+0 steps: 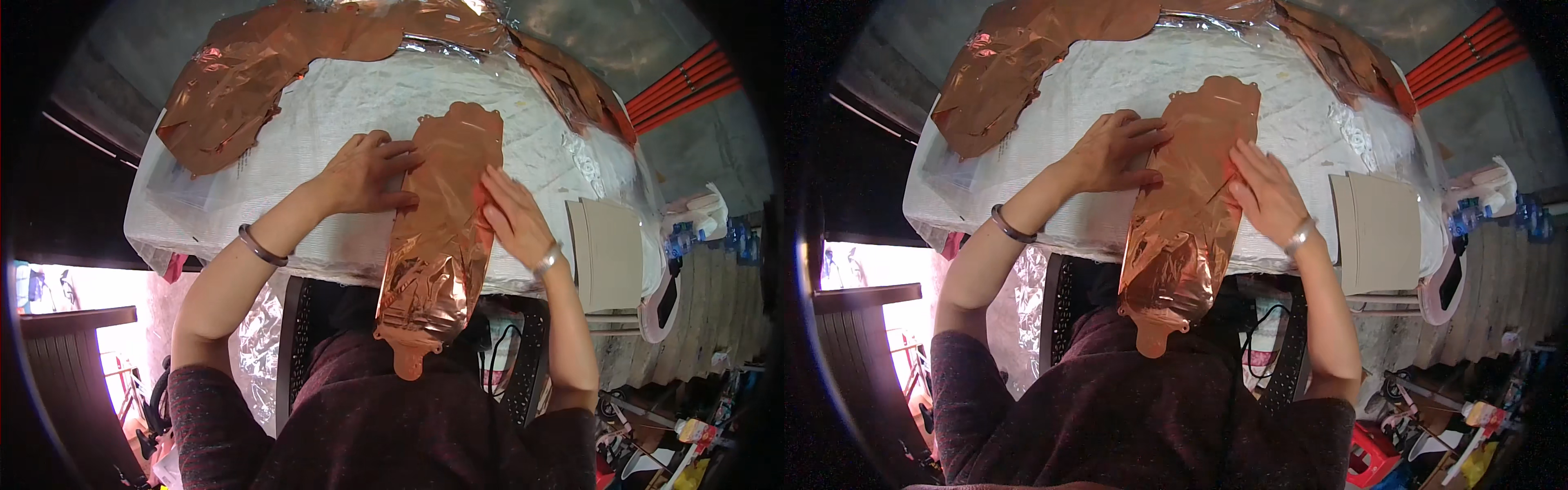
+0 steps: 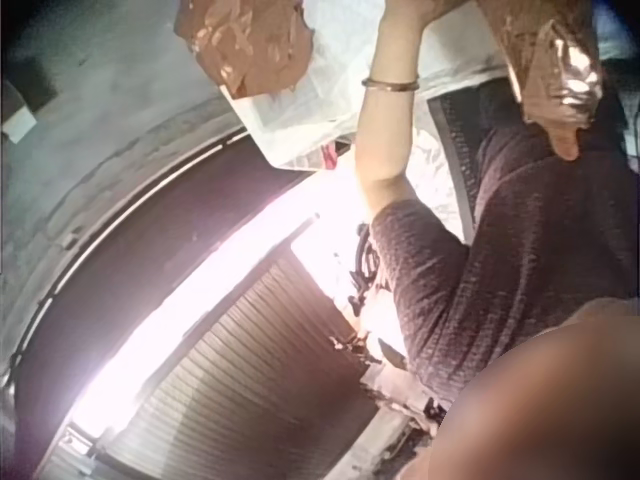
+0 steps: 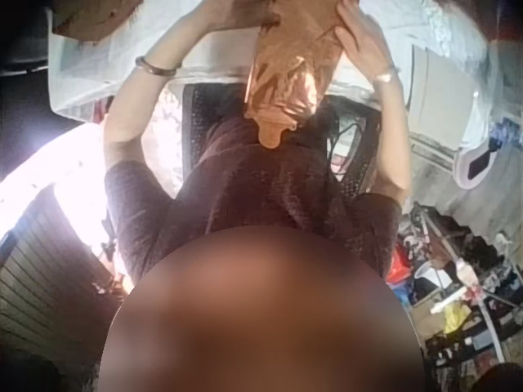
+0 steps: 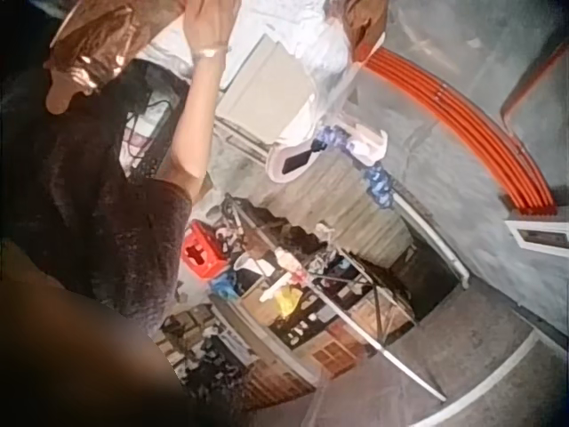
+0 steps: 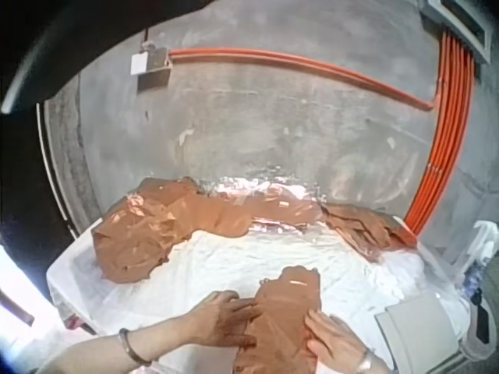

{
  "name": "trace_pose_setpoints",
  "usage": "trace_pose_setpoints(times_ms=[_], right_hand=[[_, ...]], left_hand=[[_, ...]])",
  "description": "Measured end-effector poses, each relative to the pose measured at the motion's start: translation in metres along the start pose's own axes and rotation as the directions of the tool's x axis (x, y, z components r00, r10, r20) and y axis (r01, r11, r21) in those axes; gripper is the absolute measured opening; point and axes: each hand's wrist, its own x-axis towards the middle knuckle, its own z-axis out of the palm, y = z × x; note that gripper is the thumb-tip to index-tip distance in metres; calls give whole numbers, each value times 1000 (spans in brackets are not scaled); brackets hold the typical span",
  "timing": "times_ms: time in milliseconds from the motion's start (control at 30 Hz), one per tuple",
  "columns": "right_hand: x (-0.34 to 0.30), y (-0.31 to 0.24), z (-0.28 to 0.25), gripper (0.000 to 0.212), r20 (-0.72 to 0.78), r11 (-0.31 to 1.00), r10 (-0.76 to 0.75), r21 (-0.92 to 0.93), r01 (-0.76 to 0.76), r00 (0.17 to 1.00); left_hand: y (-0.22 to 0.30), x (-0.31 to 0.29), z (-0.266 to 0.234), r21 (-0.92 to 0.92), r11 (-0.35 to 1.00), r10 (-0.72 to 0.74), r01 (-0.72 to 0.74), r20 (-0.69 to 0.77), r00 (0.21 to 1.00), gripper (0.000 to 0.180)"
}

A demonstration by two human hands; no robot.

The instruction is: The person selects a heart-shaped foil balloon from a pile, flattens it on the table, and folds the sides inward. They then fold the balloon into a small rectangle and press down on the foil to flatten it.

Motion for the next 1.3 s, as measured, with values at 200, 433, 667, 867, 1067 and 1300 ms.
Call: trace_pose_setpoints(times_ms=[200, 433, 667, 867, 1067, 1300], right_hand=[[-65, -37, -12, 85, 113, 991, -136, 28, 134, 984], [-37, -52, -7, 81, 91, 963, -245, -93, 253, 965], [-27, -53, 0, 60, 180, 951, -282, -73, 299, 942], [-28, -49, -1, 65, 183, 954, -284, -41, 296, 941], [-14, -38, -11, 71, 174, 970, -234, -22, 241, 956], [-20, -38, -7, 80, 248, 977, -198, -24, 210, 948]], left_hand=[[-3, -4, -2, 42, 999, 6, -8, 57, 998, 64], [2, -1, -11, 37, 999, -7, 1, 158, 987, 72], [3, -4, -10, 36, 999, 11, -16, 150, 989, 73], [1, -2, -11, 26, 1000, -4, -1, 185, 983, 74], [1, -1, -13, 20, 1000, -8, 4, 181, 983, 74], [0, -2, -13, -8, 1000, 1, 1, 179, 984, 75]])
